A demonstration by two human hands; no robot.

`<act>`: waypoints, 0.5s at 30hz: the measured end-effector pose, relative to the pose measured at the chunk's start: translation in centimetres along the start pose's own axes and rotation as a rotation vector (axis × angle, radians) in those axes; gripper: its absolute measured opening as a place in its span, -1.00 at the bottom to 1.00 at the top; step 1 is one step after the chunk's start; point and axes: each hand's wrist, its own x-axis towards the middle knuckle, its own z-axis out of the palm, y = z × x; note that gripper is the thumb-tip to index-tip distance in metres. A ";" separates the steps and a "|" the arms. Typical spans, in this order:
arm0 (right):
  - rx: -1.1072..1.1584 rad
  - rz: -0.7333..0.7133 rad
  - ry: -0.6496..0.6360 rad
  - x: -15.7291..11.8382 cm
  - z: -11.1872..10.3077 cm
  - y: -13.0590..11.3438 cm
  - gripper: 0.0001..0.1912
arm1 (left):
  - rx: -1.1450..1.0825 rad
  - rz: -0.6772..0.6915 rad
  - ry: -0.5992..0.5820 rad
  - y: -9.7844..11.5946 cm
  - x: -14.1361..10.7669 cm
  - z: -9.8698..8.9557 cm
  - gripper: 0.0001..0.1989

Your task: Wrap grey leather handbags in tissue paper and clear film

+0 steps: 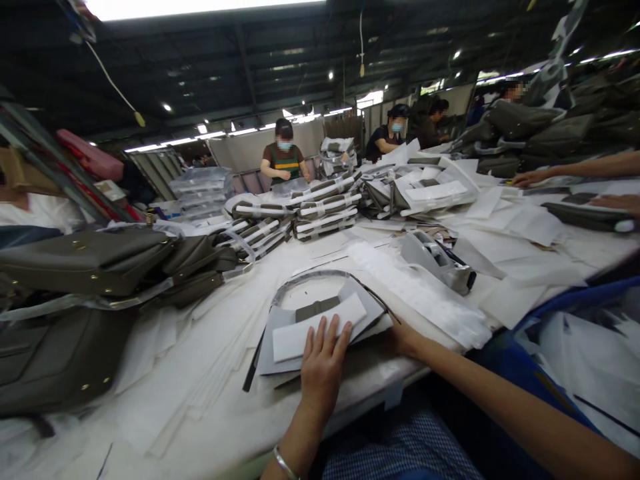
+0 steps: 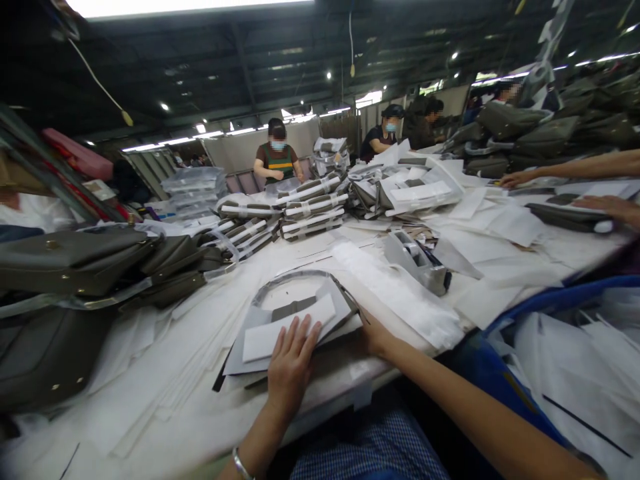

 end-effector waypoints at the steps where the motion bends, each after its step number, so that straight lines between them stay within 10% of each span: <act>1: -0.007 -0.003 0.025 -0.3 -0.8 0.2 -0.66 | 0.001 0.006 0.005 0.0 -0.1 0.1 -0.36; 7: -0.160 -0.017 0.333 0.5 -5.8 -0.7 -0.67 | 0.017 0.050 0.019 0.4 -0.6 0.9 -0.42; 15: -0.204 0.003 0.240 1.7 -5.0 -1.1 -0.59 | -0.022 -0.059 -0.049 -0.5 0.7 -0.4 -0.33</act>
